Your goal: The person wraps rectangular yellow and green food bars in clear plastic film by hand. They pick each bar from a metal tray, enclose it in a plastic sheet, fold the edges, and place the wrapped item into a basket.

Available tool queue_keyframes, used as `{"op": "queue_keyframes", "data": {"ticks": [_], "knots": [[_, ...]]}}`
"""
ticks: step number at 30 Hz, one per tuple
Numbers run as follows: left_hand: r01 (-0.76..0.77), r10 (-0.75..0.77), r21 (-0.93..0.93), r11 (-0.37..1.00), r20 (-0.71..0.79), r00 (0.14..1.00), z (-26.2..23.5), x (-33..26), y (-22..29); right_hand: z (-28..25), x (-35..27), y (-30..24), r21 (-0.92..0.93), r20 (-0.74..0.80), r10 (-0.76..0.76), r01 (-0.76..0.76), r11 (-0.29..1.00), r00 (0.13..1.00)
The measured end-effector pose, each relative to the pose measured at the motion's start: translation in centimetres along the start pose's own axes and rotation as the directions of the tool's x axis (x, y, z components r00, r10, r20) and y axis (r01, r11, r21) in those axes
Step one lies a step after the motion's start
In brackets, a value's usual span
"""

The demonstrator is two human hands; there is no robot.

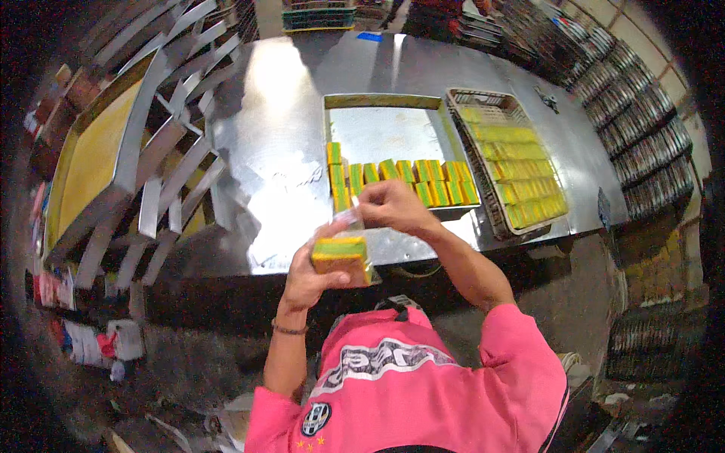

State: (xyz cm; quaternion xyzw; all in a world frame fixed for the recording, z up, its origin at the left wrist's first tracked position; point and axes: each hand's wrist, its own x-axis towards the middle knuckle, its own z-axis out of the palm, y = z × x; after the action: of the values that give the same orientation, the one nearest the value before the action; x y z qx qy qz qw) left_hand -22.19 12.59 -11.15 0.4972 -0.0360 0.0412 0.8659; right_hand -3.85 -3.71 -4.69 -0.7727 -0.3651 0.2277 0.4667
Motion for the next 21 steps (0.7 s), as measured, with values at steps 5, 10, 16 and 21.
{"op": "queue_keyframes", "data": {"ticks": [5,10,16,21], "knots": [[-0.1,0.162,0.348,0.932,-0.152,0.975,1.3,0.4,1.4,-4.4,-1.6,-2.7,0.077,-0.261,-0.071,0.094,0.993,0.963],[-0.022,0.258,0.763,0.647,-0.192,0.947,2.4,0.2,3.6,-4.7,-2.3,-5.4,0.175,-0.13,-0.157,0.178,0.968,0.979],[0.009,0.274,0.885,0.465,-0.154,0.949,3.8,-0.3,4.8,-3.1,-1.6,-7.3,-0.046,0.158,-0.103,0.111,0.993,0.982],[-0.027,0.338,0.956,0.291,-0.076,0.938,4.2,0.2,4.0,-2.1,-1.2,-7.6,-0.169,0.319,-0.029,0.087,0.982,0.947]]}}
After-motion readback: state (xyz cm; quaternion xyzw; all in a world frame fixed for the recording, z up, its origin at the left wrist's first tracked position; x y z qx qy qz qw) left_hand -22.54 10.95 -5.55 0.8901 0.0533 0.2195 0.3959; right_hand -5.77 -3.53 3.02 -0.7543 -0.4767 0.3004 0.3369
